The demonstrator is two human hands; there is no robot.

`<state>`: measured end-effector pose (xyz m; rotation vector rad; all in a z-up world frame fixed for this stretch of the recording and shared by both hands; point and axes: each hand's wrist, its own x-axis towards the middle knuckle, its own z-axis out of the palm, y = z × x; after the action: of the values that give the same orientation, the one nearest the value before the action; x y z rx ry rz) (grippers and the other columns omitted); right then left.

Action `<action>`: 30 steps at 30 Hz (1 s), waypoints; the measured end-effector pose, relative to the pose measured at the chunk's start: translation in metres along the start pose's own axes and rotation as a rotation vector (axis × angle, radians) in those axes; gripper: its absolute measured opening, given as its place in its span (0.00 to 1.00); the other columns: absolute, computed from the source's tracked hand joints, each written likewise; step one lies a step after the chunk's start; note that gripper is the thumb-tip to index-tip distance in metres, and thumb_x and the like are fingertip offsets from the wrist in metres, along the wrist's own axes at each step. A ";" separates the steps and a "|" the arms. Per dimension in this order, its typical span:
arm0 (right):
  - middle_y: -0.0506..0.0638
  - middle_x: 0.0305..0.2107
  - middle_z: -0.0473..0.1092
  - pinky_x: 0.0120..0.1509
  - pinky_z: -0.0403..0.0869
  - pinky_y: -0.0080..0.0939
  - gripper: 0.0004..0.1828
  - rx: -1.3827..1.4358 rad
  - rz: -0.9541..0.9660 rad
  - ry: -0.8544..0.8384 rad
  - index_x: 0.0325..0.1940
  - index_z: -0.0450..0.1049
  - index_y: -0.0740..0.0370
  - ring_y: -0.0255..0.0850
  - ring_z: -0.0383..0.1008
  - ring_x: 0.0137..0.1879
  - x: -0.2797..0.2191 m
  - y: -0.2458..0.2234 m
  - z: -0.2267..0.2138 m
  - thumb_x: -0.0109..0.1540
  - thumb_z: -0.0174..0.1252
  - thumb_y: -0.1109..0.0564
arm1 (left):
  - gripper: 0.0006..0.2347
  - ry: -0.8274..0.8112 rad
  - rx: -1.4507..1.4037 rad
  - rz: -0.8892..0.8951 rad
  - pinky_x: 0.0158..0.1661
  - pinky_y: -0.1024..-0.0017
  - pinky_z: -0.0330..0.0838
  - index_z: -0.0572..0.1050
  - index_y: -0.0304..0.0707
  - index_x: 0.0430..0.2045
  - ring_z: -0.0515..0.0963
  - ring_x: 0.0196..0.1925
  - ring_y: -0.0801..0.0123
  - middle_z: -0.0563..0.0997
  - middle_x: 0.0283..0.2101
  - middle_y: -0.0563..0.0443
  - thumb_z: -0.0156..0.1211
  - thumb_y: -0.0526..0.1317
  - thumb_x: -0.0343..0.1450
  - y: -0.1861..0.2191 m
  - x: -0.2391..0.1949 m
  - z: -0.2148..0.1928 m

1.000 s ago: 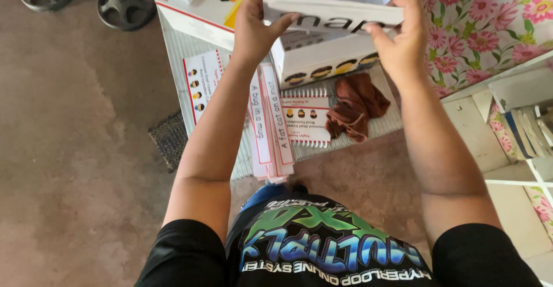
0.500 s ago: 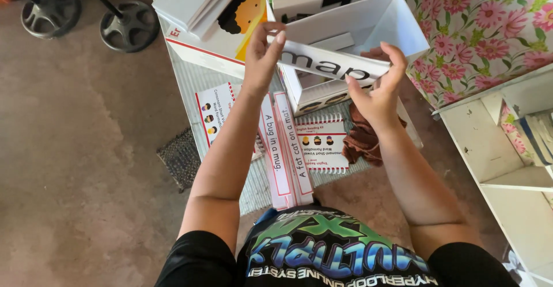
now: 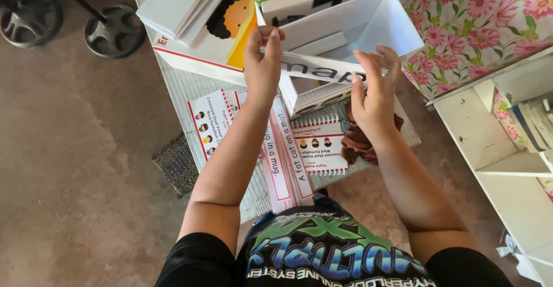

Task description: The person sorts through a stack of educational flashcards on a table, picking them up and placing them into a white box. They then use a brown cloth to wipe the surface of the table and the cards before continuing to organize the remaining items.

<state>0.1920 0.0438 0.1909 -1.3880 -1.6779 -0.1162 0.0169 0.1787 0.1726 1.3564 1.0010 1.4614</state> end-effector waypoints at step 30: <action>0.45 0.37 0.67 0.44 0.77 0.38 0.14 -0.389 -0.190 -0.111 0.60 0.75 0.48 0.43 0.78 0.40 0.003 0.057 -0.027 0.71 0.56 0.51 | 0.10 -0.041 -0.056 -0.043 0.41 0.76 0.65 0.78 0.46 0.30 0.75 0.36 0.77 0.83 0.32 0.54 0.62 0.50 0.75 -0.024 0.001 0.010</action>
<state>0.2540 0.0507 0.1823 -1.5342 -1.9502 -0.5048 0.0292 0.1866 0.1505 1.3116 0.9505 1.4138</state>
